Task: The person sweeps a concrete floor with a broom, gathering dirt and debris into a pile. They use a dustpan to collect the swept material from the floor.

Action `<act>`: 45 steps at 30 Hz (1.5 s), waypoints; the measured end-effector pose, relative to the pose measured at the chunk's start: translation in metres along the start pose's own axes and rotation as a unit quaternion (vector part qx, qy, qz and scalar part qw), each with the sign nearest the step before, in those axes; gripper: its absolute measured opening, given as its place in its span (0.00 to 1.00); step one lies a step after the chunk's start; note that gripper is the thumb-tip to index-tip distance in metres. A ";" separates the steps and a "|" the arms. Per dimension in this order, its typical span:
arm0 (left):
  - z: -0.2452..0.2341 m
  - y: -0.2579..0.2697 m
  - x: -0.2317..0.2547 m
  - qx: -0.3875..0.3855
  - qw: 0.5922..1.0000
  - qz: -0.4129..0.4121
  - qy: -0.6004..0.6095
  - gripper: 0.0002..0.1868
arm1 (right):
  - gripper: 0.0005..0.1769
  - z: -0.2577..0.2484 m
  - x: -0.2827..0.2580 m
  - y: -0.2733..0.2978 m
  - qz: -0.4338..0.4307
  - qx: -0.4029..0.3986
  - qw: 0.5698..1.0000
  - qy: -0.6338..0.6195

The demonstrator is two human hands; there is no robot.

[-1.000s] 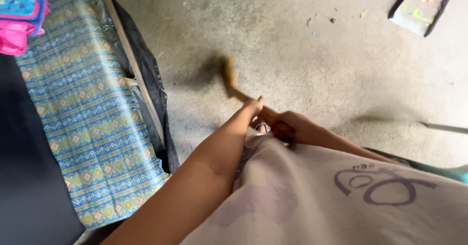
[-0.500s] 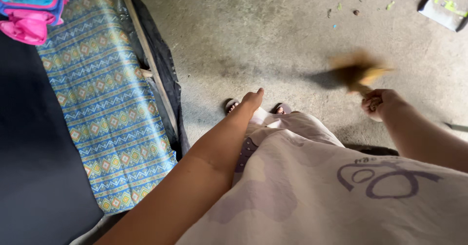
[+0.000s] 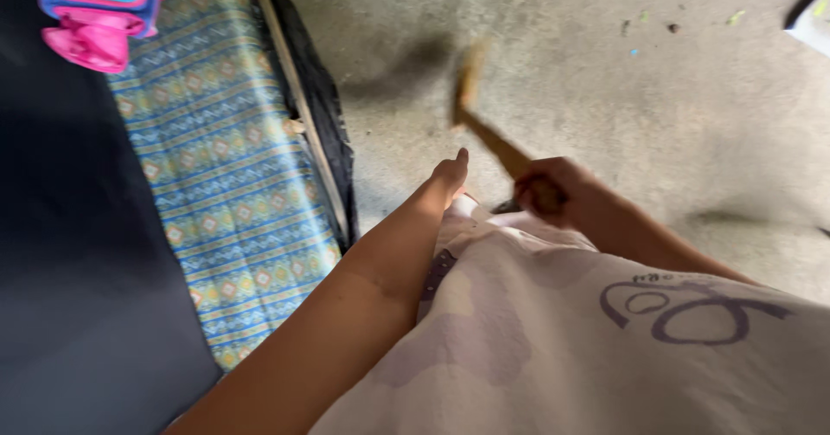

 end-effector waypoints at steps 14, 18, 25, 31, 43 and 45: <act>-0.093 0.004 0.003 0.038 0.999 0.005 -0.030 0.42 | 0.12 -0.118 0.023 -0.183 0.021 0.082 0.942 -0.324; -0.090 -0.011 0.016 0.034 0.997 -0.006 -0.076 0.42 | 0.10 -0.187 0.006 -0.155 -0.015 0.208 0.901 -0.381; -0.061 -0.047 0.029 -0.004 0.996 0.010 -0.087 0.43 | 0.12 -0.183 -0.018 -0.151 -0.054 0.156 0.959 -0.228; -0.030 -0.057 0.039 -0.007 0.994 0.013 -0.105 0.41 | 0.11 -0.038 -0.021 -0.060 -0.006 0.046 0.997 -0.059; -0.046 -0.073 0.055 0.067 0.997 -0.022 -0.016 0.50 | 0.11 -0.025 -0.069 -0.197 0.069 -0.143 0.983 -0.088; -0.031 -0.079 0.070 0.080 0.996 -0.028 -0.023 0.51 | 0.10 -0.115 -0.066 -0.226 0.050 -0.067 0.967 -0.241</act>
Point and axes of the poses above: each hand's wrist, its own y-axis away from the middle knuckle, its own z-axis out of the palm, x = y × z, the point moved 1 cm from there along -y, towards the middle knuckle, and after that the axes turned 10 degrees about y, right-handed, at the moved point
